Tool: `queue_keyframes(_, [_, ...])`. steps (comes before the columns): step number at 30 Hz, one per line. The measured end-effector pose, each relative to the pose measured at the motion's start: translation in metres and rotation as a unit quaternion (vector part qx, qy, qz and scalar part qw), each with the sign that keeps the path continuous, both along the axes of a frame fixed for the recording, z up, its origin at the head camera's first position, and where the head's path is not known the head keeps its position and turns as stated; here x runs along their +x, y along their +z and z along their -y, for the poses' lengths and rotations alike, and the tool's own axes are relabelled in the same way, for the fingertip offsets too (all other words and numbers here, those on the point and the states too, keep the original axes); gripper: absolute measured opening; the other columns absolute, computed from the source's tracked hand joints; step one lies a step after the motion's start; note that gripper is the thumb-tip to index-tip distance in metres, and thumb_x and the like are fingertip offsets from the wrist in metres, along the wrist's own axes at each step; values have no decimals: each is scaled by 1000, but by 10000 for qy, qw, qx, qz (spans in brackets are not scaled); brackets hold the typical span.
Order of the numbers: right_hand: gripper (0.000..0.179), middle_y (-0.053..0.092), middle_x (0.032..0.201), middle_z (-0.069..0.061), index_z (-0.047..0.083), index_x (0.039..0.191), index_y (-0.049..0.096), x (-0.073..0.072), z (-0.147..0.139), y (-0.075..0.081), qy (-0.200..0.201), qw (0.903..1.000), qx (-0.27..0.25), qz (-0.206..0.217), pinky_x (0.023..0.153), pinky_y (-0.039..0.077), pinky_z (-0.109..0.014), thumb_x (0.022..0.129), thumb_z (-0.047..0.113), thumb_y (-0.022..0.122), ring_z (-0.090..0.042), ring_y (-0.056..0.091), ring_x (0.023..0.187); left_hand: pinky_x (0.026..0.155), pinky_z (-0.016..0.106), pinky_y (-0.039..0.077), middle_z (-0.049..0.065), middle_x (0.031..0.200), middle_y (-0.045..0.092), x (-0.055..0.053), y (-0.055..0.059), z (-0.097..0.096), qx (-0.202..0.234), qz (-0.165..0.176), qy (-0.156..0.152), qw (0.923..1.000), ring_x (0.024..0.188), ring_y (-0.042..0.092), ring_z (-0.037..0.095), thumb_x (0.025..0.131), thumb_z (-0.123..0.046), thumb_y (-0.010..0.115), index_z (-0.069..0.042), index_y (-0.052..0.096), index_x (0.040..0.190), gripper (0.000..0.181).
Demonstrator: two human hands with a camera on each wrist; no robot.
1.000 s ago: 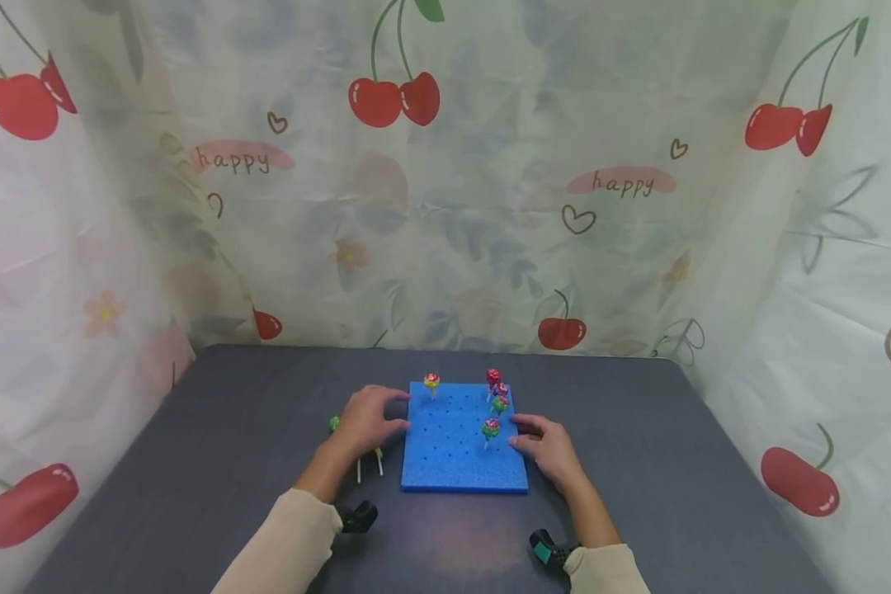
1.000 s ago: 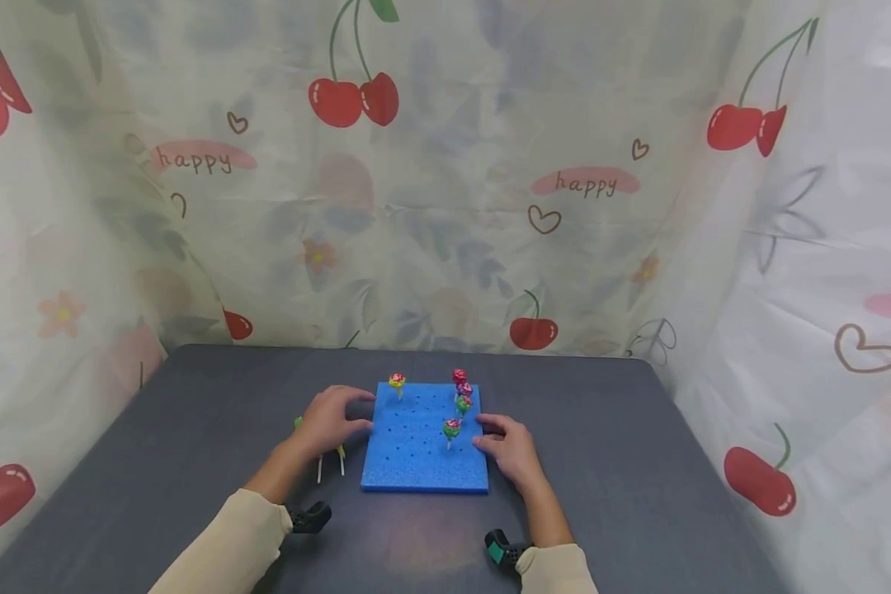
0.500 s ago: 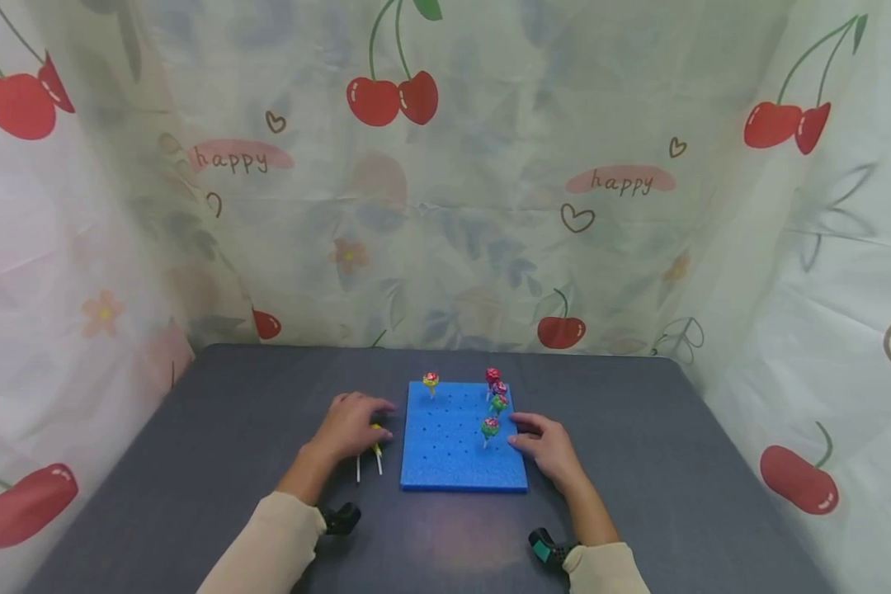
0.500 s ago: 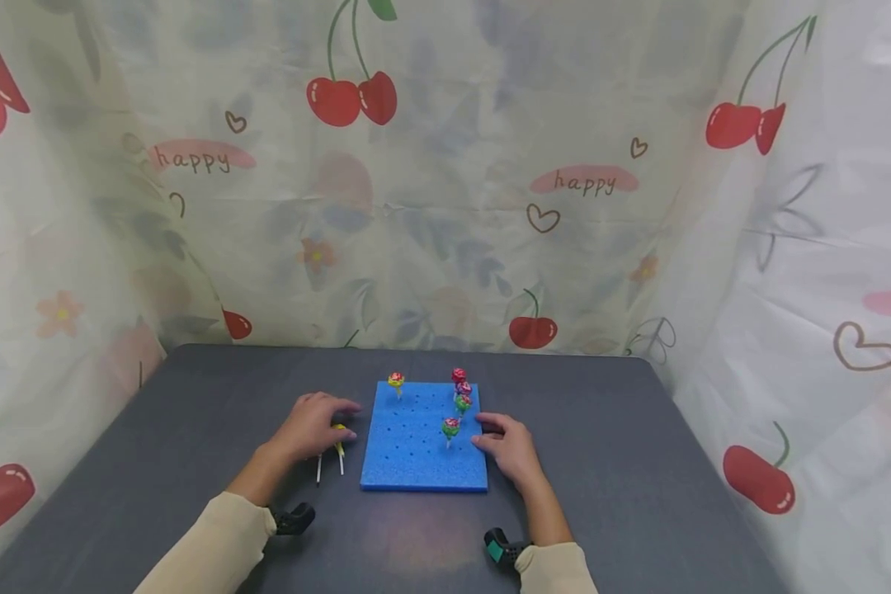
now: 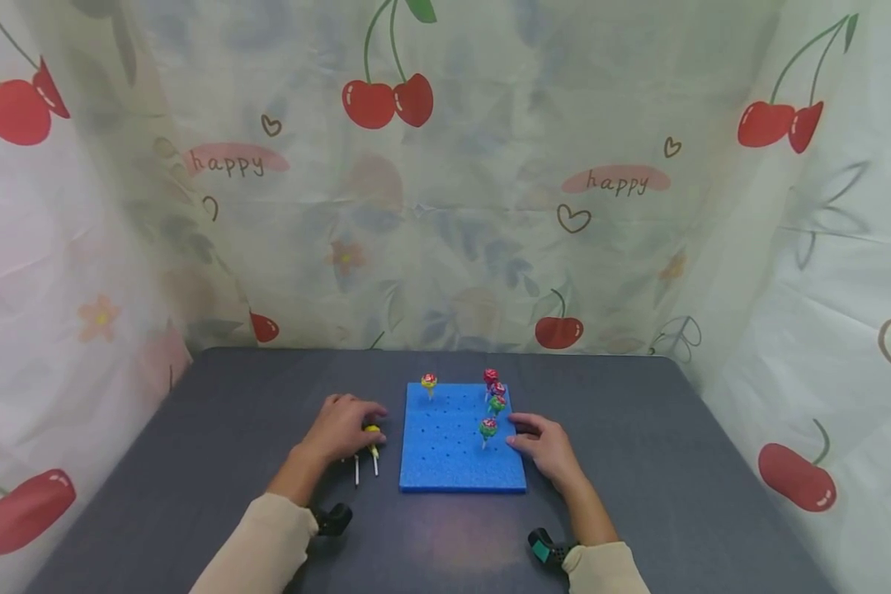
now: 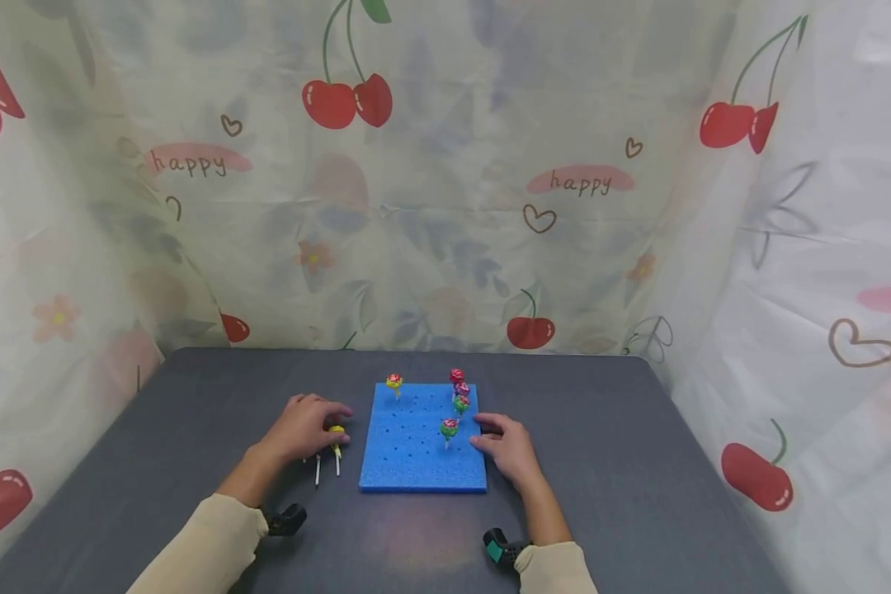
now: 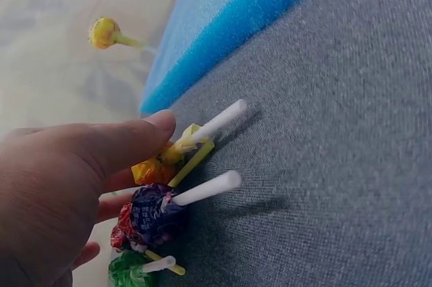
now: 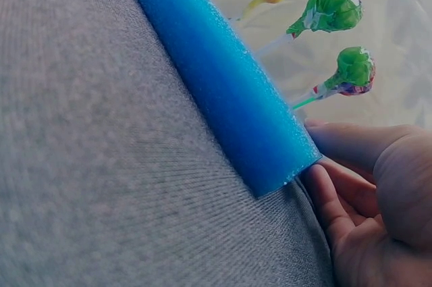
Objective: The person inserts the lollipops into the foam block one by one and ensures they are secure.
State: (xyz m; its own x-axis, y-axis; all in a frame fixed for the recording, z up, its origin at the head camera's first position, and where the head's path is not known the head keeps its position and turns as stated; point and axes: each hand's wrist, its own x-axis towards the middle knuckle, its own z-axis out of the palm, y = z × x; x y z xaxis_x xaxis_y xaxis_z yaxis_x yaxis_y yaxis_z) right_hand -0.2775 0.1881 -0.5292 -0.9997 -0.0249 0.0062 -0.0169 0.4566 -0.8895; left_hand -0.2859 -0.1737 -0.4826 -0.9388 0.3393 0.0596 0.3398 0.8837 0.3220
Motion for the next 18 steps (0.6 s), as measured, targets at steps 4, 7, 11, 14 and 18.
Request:
queue_keyframes(4, [38, 61, 126, -9, 12, 127, 64, 0, 0, 0, -9, 10000, 33, -22, 94, 46, -46, 90, 14, 72, -28, 59, 113, 104, 52, 26, -6, 96, 69, -2, -2, 1, -119, -106, -21, 9999, 103, 54, 21, 82, -36, 78, -21, 71, 114, 36])
queue_keyframes(7, [38, 61, 125, -9, 13, 127, 64, 1, 0, -1, -14, 10000, 47, -26, 94, 47, -45, 89, 15, 72, -28, 60, 113, 104, 51, 27, -7, 95, 69, -3, -4, 2, -120, -135, 2, 9998, 103, 54, 20, 82, -37, 79, -21, 71, 113, 35])
queue_keyframes(11, [38, 61, 125, -9, 13, 127, 64, 1, 0, -2, -10, 10000, 56, -44, 94, 47, -45, 90, 14, 72, -27, 60, 113, 103, 51, 28, -8, 93, 68, -4, -5, 1, 35, -264, 26, 9996, 100, 54, 19, 81, -36, 79, -20, 72, 110, 34])
queue_keyframes(14, [38, 62, 125, -9, 12, 126, 64, 0, 0, -2, -6, 10000, 56, -50, 94, 47, -45, 89, 14, 72, -27, 60, 113, 101, 50, 30, -8, 93, 68, -4, -3, 0, 146, -507, -16, 9986, 96, 54, 17, 81, -35, 80, -19, 73, 108, 32])
queue_keyframes(18, [37, 62, 124, -9, 12, 126, 65, 1, 1, -1, 6, 10000, 63, -66, 93, 47, -45, 89, 14, 72, -28, 60, 113, 99, 50, 33, -7, 95, 69, -4, 2, -2, 255, -874, -123, 9958, 94, 54, 18, 81, -34, 80, -17, 74, 105, 30])
